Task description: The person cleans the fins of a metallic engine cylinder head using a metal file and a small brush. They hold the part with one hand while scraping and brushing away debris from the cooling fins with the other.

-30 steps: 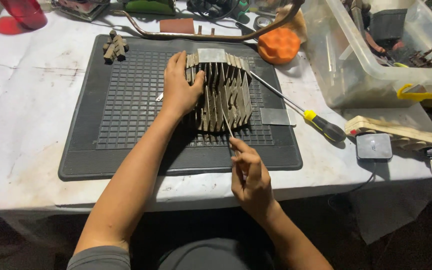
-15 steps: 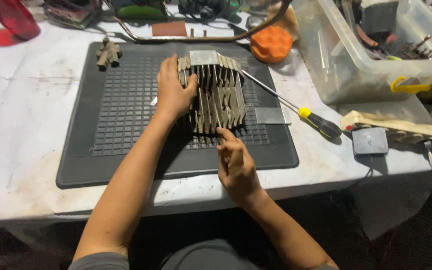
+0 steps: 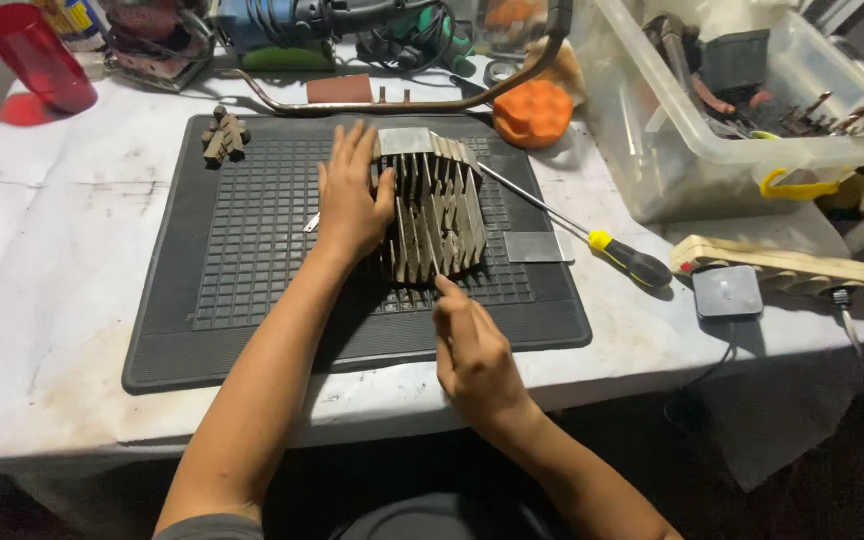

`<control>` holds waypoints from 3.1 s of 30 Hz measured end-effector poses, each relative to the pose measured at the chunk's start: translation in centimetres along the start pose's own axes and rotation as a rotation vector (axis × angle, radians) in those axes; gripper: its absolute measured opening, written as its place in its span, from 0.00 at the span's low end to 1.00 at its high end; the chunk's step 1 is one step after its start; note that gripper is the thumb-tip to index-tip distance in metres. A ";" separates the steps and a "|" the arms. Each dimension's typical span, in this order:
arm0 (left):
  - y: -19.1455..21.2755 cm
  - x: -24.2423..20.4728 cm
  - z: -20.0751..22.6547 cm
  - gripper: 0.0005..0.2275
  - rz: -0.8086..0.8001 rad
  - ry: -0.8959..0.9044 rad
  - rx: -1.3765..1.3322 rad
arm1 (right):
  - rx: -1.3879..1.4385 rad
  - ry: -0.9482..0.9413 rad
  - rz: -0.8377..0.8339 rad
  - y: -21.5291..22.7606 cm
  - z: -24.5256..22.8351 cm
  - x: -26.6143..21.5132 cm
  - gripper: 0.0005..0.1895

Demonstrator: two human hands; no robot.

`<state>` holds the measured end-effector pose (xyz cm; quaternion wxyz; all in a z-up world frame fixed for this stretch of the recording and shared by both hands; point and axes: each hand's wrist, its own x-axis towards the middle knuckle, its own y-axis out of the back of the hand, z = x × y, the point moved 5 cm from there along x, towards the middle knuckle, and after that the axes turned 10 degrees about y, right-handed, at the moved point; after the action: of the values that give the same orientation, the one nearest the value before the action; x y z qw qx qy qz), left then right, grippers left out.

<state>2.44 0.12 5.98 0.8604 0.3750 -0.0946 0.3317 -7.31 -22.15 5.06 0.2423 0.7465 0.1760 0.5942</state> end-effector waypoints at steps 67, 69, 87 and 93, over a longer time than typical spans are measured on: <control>3.6 5.1 -11.4 0.37 0.180 0.049 0.014 | -0.395 0.098 -0.434 -11.7 5.1 5.0 0.17; 3.5 4.9 -11.6 0.38 0.173 0.085 0.015 | -0.488 0.163 -0.505 -10.8 3.2 4.1 0.22; 3.4 5.8 -12.2 0.37 0.112 -0.030 -0.087 | -0.293 0.010 -0.704 -9.8 2.6 4.1 0.23; 5.8 3.5 -7.4 0.23 0.166 -0.011 0.000 | -0.028 -0.020 -0.669 -8.4 1.8 5.8 0.23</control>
<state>0.70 10.01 5.62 0.8295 0.3678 -0.1298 0.3997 -4.03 -12.35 4.58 0.4356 0.6498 0.4007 0.4769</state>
